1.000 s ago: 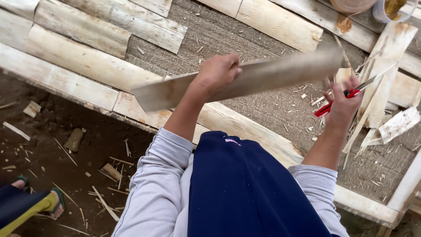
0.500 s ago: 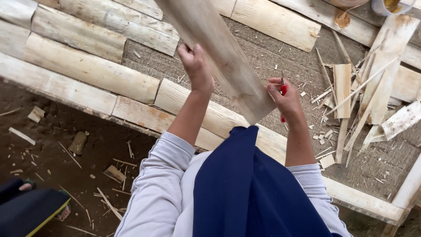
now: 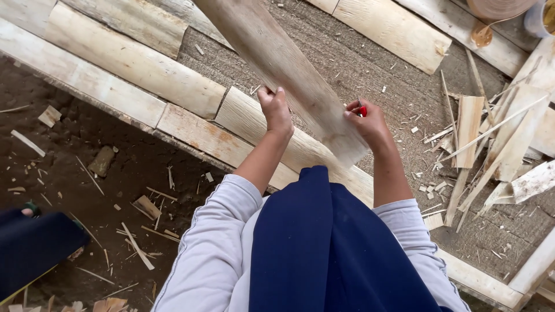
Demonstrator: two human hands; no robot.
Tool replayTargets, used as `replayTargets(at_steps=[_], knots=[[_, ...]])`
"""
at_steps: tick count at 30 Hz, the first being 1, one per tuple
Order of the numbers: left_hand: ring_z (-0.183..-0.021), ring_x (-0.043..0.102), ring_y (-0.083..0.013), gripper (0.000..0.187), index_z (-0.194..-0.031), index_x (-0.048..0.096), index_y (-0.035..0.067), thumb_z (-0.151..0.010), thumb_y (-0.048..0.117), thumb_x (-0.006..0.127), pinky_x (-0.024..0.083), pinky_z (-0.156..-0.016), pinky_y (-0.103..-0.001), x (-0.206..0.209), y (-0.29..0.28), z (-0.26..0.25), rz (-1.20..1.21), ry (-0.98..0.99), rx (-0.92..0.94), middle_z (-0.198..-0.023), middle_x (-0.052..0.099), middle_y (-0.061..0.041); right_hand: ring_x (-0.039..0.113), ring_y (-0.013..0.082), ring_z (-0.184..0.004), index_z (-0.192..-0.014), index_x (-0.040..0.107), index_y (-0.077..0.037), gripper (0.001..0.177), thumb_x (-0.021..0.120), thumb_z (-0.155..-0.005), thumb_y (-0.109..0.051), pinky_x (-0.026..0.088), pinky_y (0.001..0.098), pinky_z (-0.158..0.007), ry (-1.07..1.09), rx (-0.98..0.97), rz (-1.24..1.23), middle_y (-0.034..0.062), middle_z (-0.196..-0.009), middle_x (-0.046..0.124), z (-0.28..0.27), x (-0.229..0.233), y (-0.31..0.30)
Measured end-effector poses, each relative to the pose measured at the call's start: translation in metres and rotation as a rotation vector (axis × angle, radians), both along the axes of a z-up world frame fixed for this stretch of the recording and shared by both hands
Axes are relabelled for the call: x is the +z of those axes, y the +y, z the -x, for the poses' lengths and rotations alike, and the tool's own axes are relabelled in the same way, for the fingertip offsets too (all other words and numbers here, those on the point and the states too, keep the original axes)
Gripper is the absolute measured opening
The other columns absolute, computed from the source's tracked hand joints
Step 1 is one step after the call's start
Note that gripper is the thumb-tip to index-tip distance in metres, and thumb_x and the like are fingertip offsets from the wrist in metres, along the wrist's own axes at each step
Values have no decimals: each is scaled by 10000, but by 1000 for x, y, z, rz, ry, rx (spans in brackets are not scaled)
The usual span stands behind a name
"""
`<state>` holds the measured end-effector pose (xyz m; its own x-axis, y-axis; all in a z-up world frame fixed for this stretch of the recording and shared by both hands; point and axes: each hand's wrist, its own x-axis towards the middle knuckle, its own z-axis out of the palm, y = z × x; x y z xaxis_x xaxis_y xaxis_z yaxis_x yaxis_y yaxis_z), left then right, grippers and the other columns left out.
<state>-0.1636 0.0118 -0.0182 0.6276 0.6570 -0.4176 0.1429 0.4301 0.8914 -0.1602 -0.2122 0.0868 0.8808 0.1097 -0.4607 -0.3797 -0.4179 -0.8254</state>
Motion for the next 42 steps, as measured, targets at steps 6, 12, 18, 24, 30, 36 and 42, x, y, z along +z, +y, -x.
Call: replayTargets(at_steps=[6,12,18,24,30,36,42], knots=[[-1560,111,-448,883,-1601,154,-25,-951,360,610,104,-1301,-505,37,46,13,-669,419,-225,-1676,50,-300,619,144,-753,-1077,707,-86,217,734,-866,-129,546,268,-631,23,81,-25,89,-835,646,-9,-28,-12],[-1559,-34,-484,926,-1670,-26,116,-1012,381,569,95,-1178,-744,20,57,29,-1193,482,-410,-1704,-168,-213,604,146,-711,-1038,717,-82,276,649,-777,-25,532,261,-595,91,65,11,61,-774,600,-12,-25,7],[-1534,-151,-468,769,-1674,7,182,-1094,470,423,24,-1176,-732,21,76,34,-1300,593,-798,-1691,-191,-199,647,180,-731,-1055,721,-61,305,661,-757,-28,565,309,-633,165,79,63,123,-781,632,-24,-48,16],[-1526,-197,-463,759,-1667,-11,220,-1093,552,360,-33,-1173,-728,-5,82,32,-1274,539,-899,-1693,-203,-163,618,170,-710,-1044,736,-105,327,672,-729,-45,547,311,-619,173,122,147,96,-755,638,-37,-71,14],[-1535,-158,-487,759,-1669,32,200,-1092,571,357,-34,-1189,-725,1,87,27,-1252,542,-955,-1702,-140,-188,627,166,-716,-1030,749,-150,324,678,-720,-90,512,314,-636,168,158,228,62,-757,653,-50,-93,10],[-1530,-171,-484,744,-1672,29,207,-1097,573,329,-71,-1182,-715,1,91,21,-1262,581,-983,-1704,-132,-190,632,203,-772,-1034,754,-156,325,706,-713,-132,506,349,-690,172,220,291,89,-790,664,-60,-99,11],[-1537,-157,-447,722,-1669,21,242,-1090,596,268,-63,-1198,-690,8,94,15,-1267,638,-990,-1705,-125,-163,669,218,-809,-1011,764,-243,301,733,-714,-209,522,359,-742,142,280,397,63,-809,692,-61,-108,4]])
